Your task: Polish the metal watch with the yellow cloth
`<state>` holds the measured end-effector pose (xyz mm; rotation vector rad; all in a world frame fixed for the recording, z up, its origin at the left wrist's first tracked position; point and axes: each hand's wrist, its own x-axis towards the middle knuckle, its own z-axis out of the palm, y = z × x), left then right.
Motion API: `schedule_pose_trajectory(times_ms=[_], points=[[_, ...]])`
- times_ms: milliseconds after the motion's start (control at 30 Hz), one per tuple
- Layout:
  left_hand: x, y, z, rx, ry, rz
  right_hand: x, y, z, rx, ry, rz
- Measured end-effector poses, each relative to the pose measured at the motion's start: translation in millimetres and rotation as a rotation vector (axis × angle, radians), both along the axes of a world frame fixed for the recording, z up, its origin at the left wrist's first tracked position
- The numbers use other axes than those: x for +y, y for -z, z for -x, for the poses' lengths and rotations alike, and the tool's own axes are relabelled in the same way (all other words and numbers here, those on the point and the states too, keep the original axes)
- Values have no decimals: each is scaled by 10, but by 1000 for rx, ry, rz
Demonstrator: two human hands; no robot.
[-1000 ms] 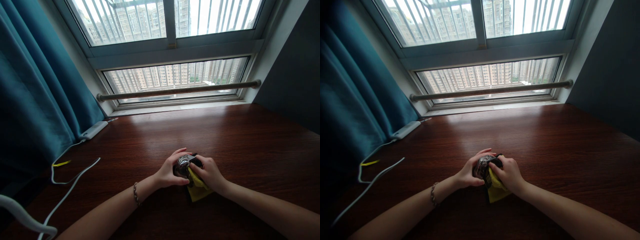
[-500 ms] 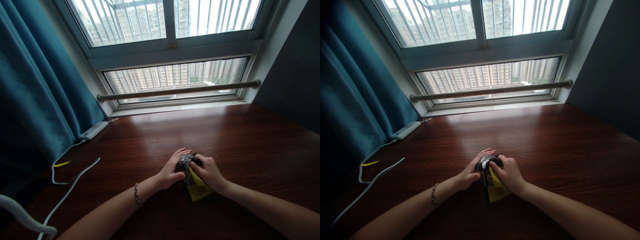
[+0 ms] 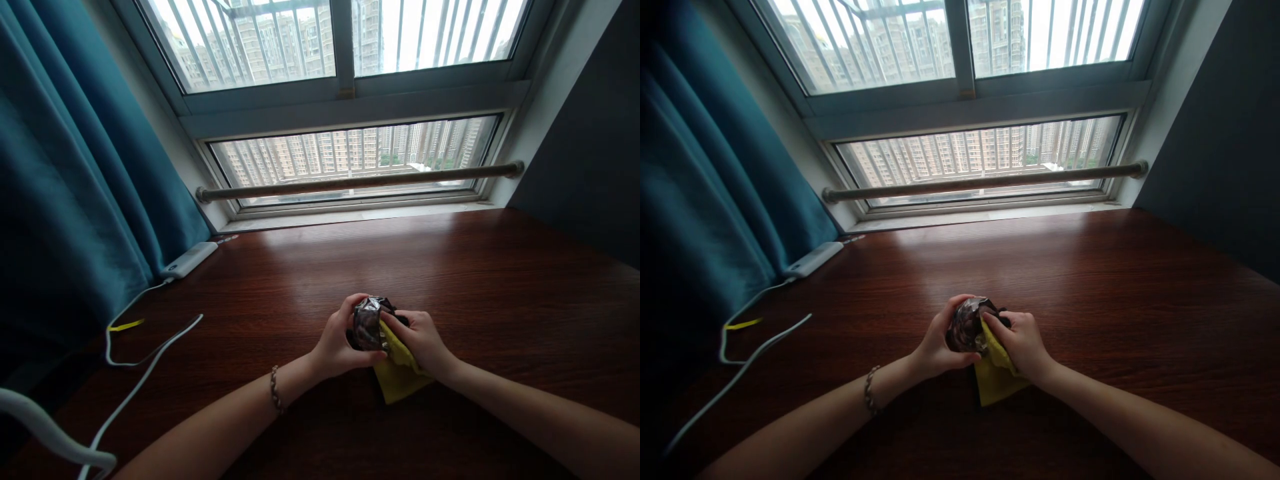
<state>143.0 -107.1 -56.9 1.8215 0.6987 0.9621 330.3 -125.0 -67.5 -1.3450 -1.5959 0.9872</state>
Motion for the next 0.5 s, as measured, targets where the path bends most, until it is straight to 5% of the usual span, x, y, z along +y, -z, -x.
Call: schedule_pose_trajectory(times_ms=[200,500], points=[[85,24,28,-121,30,274,8,-2,10,-71,-7,3],[66,9,60,92,123,-88,-7,-22,-8,-181,-26,-54]])
